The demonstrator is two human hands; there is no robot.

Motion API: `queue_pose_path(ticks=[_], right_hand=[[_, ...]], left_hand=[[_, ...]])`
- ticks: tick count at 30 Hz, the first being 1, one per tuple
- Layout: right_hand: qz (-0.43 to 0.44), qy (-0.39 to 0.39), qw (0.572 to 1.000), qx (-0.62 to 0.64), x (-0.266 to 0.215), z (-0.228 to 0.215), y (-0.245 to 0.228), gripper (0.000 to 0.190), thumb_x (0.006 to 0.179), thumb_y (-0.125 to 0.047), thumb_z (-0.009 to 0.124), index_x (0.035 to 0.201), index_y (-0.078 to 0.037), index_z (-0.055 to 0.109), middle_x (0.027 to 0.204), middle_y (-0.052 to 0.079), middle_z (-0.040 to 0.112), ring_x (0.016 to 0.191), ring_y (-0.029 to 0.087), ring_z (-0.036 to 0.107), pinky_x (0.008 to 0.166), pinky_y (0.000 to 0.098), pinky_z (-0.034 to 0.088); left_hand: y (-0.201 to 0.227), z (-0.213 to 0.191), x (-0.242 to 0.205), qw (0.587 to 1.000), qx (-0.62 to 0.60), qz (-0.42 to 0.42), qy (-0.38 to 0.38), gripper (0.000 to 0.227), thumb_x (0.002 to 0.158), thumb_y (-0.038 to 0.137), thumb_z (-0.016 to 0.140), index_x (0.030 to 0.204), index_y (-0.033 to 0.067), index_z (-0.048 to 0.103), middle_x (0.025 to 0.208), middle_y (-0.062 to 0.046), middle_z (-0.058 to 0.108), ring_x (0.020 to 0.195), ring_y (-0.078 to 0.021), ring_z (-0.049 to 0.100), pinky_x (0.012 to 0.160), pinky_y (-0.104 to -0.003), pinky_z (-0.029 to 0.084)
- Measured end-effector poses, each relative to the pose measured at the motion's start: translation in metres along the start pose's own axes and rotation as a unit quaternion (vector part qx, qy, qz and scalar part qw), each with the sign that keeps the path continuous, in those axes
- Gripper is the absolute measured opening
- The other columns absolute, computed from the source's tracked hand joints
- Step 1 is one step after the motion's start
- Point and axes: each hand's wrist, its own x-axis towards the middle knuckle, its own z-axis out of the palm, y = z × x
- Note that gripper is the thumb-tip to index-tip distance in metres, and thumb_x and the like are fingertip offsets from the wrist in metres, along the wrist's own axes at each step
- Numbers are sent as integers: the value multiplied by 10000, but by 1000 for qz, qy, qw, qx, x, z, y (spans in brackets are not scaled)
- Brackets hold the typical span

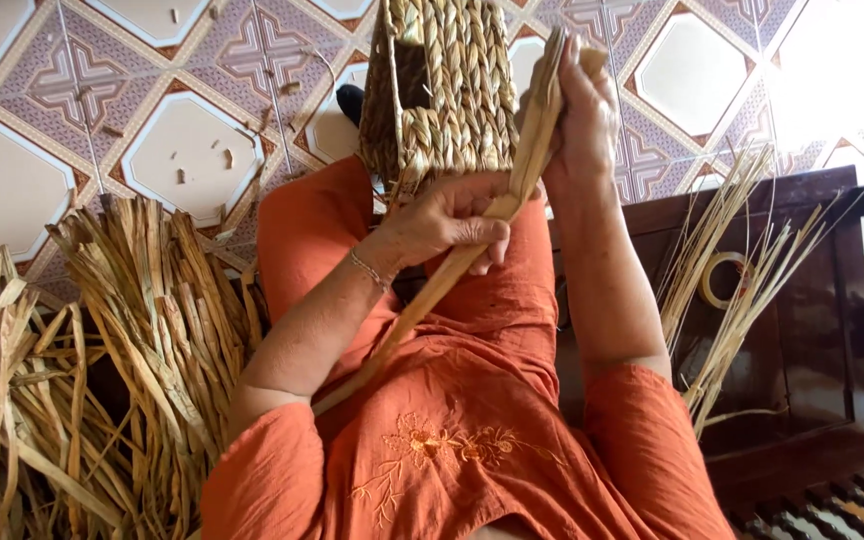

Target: The person weaves a basket by threading dried plant fiber strips along the frame, cutting excess material with scissors, and wrapping strips around the rim and handles by hand.

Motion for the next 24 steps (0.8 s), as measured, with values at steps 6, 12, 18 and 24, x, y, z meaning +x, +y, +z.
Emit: queue_pose_path(ticks=[6, 12, 18, 24], right_hand=[[-23, 146, 989, -25, 37, -39, -11, 179, 1039, -133, 559, 1057, 41, 598, 815, 164, 670, 580, 225, 667, 510, 378, 595], [-32, 285, 950, -126, 67, -151, -44, 257, 1006, -194, 632, 1072, 55, 636, 832, 163, 691, 678, 225, 714, 595, 375, 640], [-28, 260, 936, -235, 95, -278, -75, 213, 1019, -168, 614, 1090, 30, 648, 861, 146, 696, 715, 200, 710, 636, 365, 625], [-36, 215, 916, -336, 83, -320, -130, 177, 1032, -141, 595, 1108, 5, 659, 890, 129, 701, 752, 176, 705, 676, 355, 611]], left_hand=[[-6, -10, -4, 999, -20, -33, -35, 447, 1013, 114, 644, 1433, 28, 515, 847, -92, 738, 707, -160, 740, 661, -298, 654], [-18, -11, -33, 995, 16, -82, -51, 179, 1068, 116, 606, 1177, -8, 673, 880, -94, 760, 754, -169, 763, 703, -294, 659], [-14, -10, -69, 990, 20, -137, -30, 212, 1047, 144, 614, 1179, 3, 702, 858, -75, 760, 747, -132, 749, 674, -257, 639], [10, -8, -84, 983, 37, -177, -18, 227, 1021, 163, 648, 1160, -4, 717, 865, -45, 752, 779, -102, 724, 716, -250, 636]])
